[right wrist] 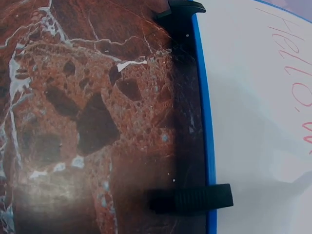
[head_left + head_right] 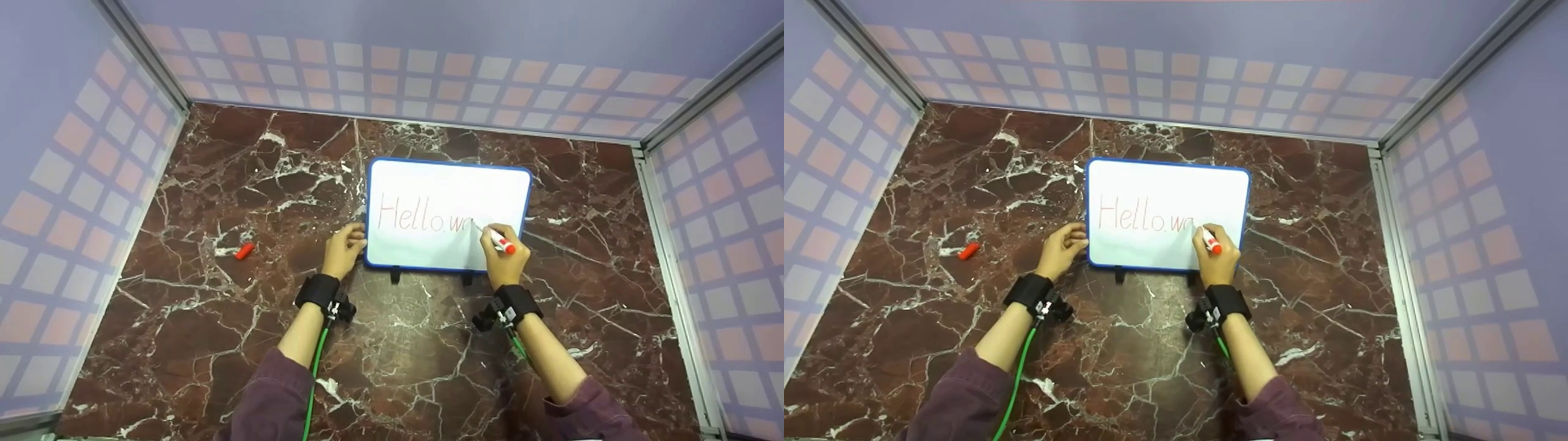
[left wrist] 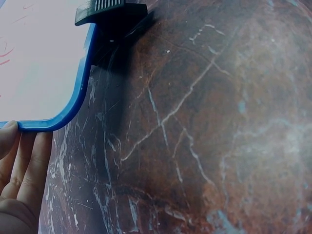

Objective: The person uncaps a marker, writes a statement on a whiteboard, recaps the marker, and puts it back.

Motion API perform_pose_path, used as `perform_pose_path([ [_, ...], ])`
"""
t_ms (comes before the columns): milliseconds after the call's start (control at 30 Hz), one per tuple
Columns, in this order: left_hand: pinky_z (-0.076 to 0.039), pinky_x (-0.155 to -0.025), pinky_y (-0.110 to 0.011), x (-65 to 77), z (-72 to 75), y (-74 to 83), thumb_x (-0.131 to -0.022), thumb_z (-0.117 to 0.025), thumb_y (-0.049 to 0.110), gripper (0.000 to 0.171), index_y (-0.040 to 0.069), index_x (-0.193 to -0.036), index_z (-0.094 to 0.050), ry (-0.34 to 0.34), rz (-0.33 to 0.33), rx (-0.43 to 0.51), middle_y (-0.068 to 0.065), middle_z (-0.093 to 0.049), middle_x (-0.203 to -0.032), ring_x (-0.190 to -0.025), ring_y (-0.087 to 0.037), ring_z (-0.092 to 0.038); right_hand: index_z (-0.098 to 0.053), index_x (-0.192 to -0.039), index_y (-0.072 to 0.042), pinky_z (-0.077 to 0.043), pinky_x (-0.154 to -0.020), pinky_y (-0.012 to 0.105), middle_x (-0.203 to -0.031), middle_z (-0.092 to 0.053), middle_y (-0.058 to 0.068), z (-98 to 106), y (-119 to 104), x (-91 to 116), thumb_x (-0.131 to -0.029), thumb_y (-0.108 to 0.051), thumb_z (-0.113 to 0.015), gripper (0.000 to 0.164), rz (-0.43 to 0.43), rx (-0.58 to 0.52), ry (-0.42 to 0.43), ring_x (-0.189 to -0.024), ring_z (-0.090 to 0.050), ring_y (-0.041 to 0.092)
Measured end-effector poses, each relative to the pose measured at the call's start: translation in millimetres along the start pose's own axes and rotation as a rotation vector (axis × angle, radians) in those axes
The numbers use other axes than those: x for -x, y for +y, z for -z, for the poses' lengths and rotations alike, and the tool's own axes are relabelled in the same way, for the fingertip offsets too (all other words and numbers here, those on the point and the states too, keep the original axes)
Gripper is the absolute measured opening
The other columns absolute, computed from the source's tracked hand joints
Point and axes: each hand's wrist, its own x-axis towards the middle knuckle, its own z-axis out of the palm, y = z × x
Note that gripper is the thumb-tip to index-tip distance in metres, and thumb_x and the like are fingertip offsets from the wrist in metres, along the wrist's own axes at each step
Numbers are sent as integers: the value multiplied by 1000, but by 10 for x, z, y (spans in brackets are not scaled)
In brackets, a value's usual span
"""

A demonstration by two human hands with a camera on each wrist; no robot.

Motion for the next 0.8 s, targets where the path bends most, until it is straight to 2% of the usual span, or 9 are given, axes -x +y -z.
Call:
perform_pose_path([
  [333, -59, -72, -34, 8, 5, -10, -84, -59, -4, 31, -6, -114, -58, -9, -9, -6, -27, -65, -100, -89, -37, -66, -67, -77, -1, -38, -50, 6, -67, -68, 11, 17, 31, 49, -77, -12, -63, 11, 11, 29, 22, -56, -54, 8],
  [800, -59, -73, -36, 8, 3, 1, -84, -59, -3, 30, -6, -114, -58, -6, -17, 10, -27, -65, -100, -90, -37, -66, -67, -74, -3, -35, -49, 6, -63, -66, 10, -10, 23, 141, -76, -8, -63, 7, 3, 19, -2, -54, -49, 5],
])
